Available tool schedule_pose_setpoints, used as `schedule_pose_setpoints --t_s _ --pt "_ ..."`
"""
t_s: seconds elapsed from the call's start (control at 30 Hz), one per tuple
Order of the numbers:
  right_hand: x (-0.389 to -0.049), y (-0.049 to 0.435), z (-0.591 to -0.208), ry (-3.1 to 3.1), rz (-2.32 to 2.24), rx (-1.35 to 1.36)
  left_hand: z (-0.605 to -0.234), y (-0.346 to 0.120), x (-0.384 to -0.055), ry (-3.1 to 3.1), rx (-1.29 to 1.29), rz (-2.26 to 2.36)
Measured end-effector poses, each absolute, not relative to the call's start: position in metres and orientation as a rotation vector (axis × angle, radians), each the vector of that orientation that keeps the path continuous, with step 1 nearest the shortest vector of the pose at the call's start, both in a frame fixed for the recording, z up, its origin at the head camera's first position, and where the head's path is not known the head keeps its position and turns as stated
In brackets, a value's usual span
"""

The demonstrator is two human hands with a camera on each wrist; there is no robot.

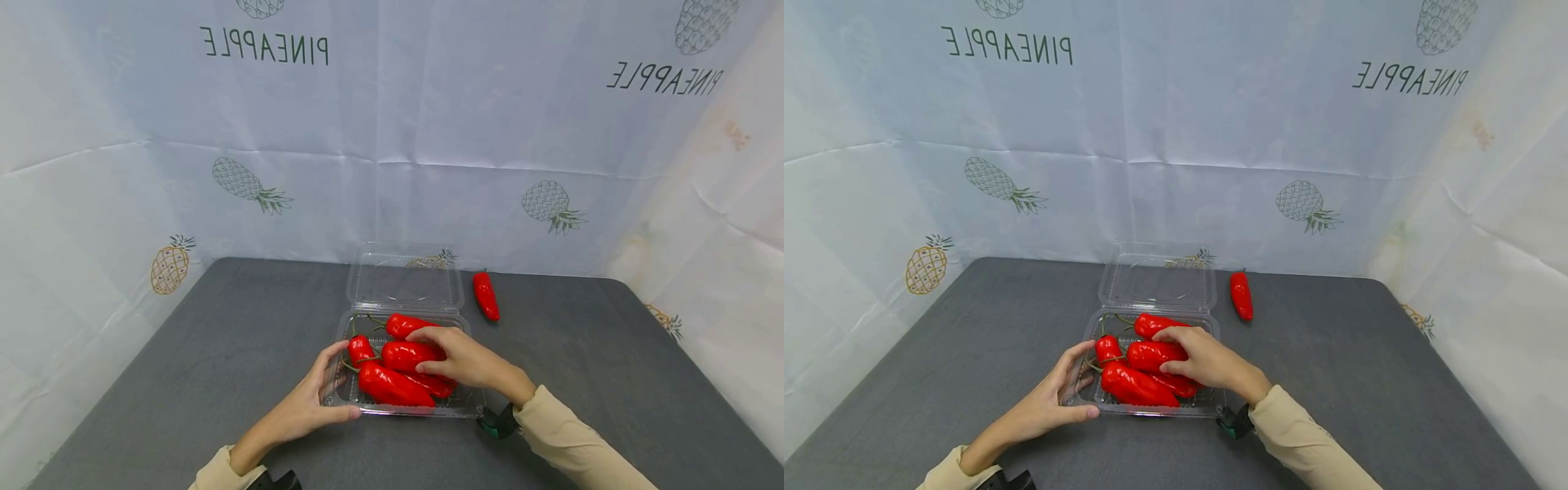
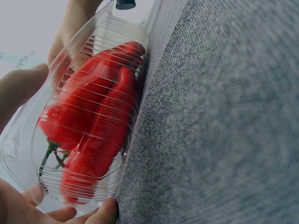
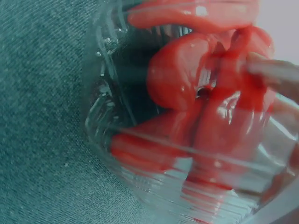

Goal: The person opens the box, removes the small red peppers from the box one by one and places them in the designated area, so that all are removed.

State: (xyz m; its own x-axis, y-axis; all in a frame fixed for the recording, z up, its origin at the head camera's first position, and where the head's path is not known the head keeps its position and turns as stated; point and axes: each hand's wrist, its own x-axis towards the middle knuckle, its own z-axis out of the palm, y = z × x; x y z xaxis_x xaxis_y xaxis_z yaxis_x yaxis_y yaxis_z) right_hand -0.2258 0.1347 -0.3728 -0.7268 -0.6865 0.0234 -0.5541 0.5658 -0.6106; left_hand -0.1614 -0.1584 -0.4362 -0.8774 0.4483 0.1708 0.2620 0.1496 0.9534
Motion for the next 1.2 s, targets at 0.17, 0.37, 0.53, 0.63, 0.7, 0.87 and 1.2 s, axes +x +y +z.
schedule_pose_setpoints --t_s 0.17,0.37,0.53,0.63,0.7,0.87,1.2 --pt "-0.225 0.135 -0.372 2.616 -0.866 -1.047 -0.436 -0.159 -0.161 2.257 0.691 1.815" --pt "-0.224 0.136 -0.369 2.623 -0.887 -1.021 -0.436 -0.159 -0.161 2.257 0.680 1.803" --pt "-0.223 0.137 -0.369 2.611 -0.929 -0.995 -0.437 -0.159 -0.161 2.263 0.685 1.800" --pt "-0.223 0.137 -0.369 2.589 -0.979 -0.982 -0.437 -0.159 -0.161 2.267 0.683 1.798" --pt "-0.223 0.138 -0.369 2.574 -1.014 -0.975 -0.437 -0.160 -0.161 2.268 0.679 1.797" --pt "-0.224 0.141 -0.368 2.582 -1.065 -0.954 -0.436 -0.160 -0.161 2.273 0.665 1.789" --pt "-0.225 0.149 -0.364 2.611 -1.110 -0.959 -0.435 -0.159 -0.161 2.267 0.659 1.796"
